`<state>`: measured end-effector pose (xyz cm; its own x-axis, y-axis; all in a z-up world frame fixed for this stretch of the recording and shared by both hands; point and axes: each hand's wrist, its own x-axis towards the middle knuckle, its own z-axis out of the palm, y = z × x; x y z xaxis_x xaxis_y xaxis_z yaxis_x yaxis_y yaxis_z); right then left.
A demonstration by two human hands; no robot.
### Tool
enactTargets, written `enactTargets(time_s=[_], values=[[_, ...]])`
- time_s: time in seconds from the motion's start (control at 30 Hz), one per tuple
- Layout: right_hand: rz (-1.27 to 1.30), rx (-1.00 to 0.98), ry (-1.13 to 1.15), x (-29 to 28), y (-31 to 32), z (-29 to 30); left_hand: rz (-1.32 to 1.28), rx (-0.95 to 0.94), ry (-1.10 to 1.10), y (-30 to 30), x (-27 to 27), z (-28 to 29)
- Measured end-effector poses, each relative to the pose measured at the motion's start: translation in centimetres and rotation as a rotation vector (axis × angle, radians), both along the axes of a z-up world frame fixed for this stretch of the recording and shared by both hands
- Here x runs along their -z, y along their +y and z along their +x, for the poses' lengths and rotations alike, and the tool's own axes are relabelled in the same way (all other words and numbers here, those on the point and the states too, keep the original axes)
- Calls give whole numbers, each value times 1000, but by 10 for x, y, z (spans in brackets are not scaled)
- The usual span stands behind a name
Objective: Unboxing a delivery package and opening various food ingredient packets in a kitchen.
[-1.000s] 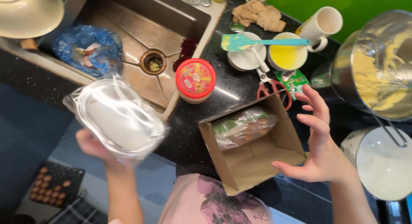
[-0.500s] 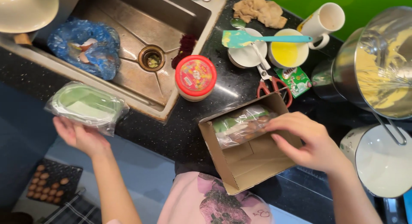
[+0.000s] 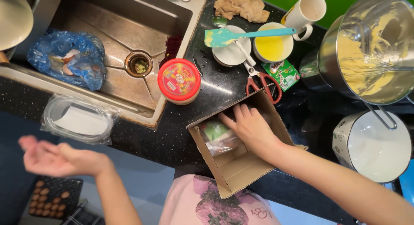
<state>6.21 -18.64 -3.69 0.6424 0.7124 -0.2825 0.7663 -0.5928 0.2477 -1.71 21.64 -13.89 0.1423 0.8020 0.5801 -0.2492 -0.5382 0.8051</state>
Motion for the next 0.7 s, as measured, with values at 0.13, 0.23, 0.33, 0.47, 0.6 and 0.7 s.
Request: enactTargets(time_s=[0.13,0.23,0.33,0.47,0.6,0.7], values=[[-63,-97,-113,11,-4,5,-91,274,21,-83,-54,12],[-6,44,281,-18,-2,19,24,555,103,-130,-69,4],[188,251,523,-36,-12,19,146,946,330,-167,-111,4],[382,460,577,-89,-18,14,226,1060,509,-191,-116,6],[645,580,667,-128,-38,17,139,1079,564,-193,-114,5],[1071,711,948,-105,-96,13,63,1055,573,-197,-115,2]])
